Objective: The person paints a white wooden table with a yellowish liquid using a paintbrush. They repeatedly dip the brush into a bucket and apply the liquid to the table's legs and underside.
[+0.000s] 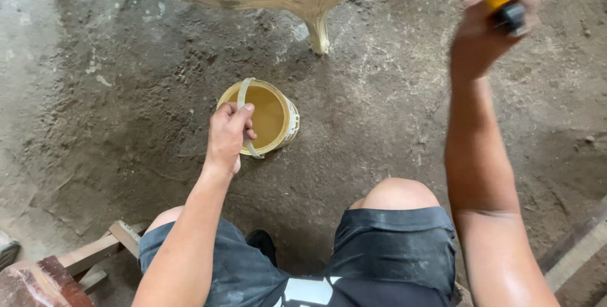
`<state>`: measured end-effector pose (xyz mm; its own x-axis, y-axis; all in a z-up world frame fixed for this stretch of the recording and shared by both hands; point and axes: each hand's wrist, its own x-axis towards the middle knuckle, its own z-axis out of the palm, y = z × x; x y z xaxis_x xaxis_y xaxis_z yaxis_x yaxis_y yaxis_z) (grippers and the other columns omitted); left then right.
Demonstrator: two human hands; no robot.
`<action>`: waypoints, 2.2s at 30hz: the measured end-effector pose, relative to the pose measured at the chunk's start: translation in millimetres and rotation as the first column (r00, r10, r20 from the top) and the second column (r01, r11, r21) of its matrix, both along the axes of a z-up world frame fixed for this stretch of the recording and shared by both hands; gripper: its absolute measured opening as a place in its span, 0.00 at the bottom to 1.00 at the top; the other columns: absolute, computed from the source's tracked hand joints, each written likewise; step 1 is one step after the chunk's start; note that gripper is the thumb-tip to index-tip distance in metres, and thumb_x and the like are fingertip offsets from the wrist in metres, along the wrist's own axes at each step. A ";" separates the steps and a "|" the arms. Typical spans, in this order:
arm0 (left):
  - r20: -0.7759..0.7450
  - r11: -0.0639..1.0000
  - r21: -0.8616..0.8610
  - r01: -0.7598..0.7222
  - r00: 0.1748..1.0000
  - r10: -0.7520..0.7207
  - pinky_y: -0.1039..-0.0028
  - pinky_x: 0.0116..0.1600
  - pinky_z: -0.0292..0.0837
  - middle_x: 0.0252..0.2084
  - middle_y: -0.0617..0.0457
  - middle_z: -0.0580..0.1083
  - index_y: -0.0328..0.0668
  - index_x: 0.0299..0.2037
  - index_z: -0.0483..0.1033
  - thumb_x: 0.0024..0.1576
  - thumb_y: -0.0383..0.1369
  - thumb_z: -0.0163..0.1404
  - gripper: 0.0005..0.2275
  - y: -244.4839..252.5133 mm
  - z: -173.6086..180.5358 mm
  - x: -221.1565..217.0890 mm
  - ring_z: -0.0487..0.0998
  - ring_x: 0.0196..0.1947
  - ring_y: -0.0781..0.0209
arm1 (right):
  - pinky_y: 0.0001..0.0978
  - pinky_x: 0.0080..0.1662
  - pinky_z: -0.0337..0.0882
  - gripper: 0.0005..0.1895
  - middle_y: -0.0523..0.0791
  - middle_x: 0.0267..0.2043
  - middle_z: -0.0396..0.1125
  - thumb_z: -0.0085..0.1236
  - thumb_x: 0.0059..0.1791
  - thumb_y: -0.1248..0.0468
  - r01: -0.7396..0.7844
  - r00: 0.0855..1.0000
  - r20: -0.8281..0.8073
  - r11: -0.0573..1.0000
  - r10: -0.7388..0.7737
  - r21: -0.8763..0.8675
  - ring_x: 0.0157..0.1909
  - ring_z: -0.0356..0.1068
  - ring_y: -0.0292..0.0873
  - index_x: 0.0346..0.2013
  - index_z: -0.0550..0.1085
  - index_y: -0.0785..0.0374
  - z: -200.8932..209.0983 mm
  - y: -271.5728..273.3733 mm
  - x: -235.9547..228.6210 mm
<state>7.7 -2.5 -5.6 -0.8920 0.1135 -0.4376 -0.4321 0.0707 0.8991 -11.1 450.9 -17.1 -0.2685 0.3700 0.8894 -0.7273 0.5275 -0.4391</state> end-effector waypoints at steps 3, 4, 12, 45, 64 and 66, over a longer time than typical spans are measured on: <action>-0.020 0.990 -0.135 0.033 0.999 -0.035 0.76 0.31 0.69 0.27 0.56 0.72 0.34 0.39 0.72 0.58 0.33 0.55 0.09 0.4 2.4 -0.9 0.71 0.23 0.69 | 0.35 0.41 0.72 0.07 0.45 0.37 0.65 0.54 0.55 0.77 0.057 0.998 -0.015 0.972 -0.062 -0.227 0.36 0.63 0.41 0.42 0.72 0.63 1.2 26.9 4.4; -0.042 0.969 -0.242 0.051 0.997 -0.063 0.76 0.31 0.69 0.27 0.55 0.74 0.34 0.39 0.73 0.57 0.33 0.55 0.09 -1.3 4.6 -1.8 0.73 0.23 0.69 | 0.30 0.37 0.68 0.09 0.43 0.35 0.64 0.53 0.55 0.78 0.076 0.996 -0.017 0.956 -0.085 -0.284 0.33 0.60 0.37 0.42 0.71 0.62 13.1 26.4 8.1; -0.286 0.609 -0.792 -0.056 0.914 -0.288 0.55 0.43 0.75 0.33 0.34 0.78 0.30 0.37 0.76 0.54 0.33 0.56 0.10 -22.8 -12.3 -0.5 0.81 0.35 0.37 | 0.39 0.48 0.77 0.07 0.51 0.49 0.71 0.62 0.54 0.76 -0.209 0.933 0.357 0.881 0.049 0.424 0.48 0.74 0.48 0.46 0.75 0.68 110.7 -166.9 47.1; -0.177 0.682 -0.716 0.146 0.908 -0.379 0.58 0.42 0.80 0.37 0.40 0.80 0.41 0.35 0.83 0.54 0.29 0.52 0.06 -31.2 -57.8 -64.1 0.84 0.39 0.43 | 0.29 0.37 0.79 0.10 0.49 0.33 0.76 0.68 0.47 0.69 0.100 0.118 0.983 0.983 0.140 -0.152 0.31 0.76 0.40 0.39 0.79 0.72 14.7 -276.3 67.0; -0.181 0.711 -0.679 0.183 0.897 -0.403 0.60 0.39 0.81 0.35 0.41 0.81 0.39 0.35 0.82 0.53 0.30 0.55 0.05 -35.0 -46.8 -63.6 0.84 0.36 0.45 | 0.28 0.38 0.79 0.06 0.51 0.34 0.74 0.65 0.50 0.73 0.216 0.316 0.918 0.924 0.241 -0.317 0.30 0.76 0.41 0.38 0.77 0.75 41.8 -260.0 113.0; -0.181 0.714 -0.676 0.183 0.898 -0.401 0.60 0.40 0.81 0.35 0.41 0.80 0.40 0.35 0.83 0.52 0.30 0.55 0.05 -33.6 -46.4 -62.8 0.84 0.37 0.44 | 0.30 0.38 0.80 0.06 0.52 0.34 0.74 0.64 0.50 0.73 0.231 0.318 0.916 0.918 0.243 -0.323 0.30 0.76 0.42 0.39 0.77 0.76 44.5 -259.0 115.9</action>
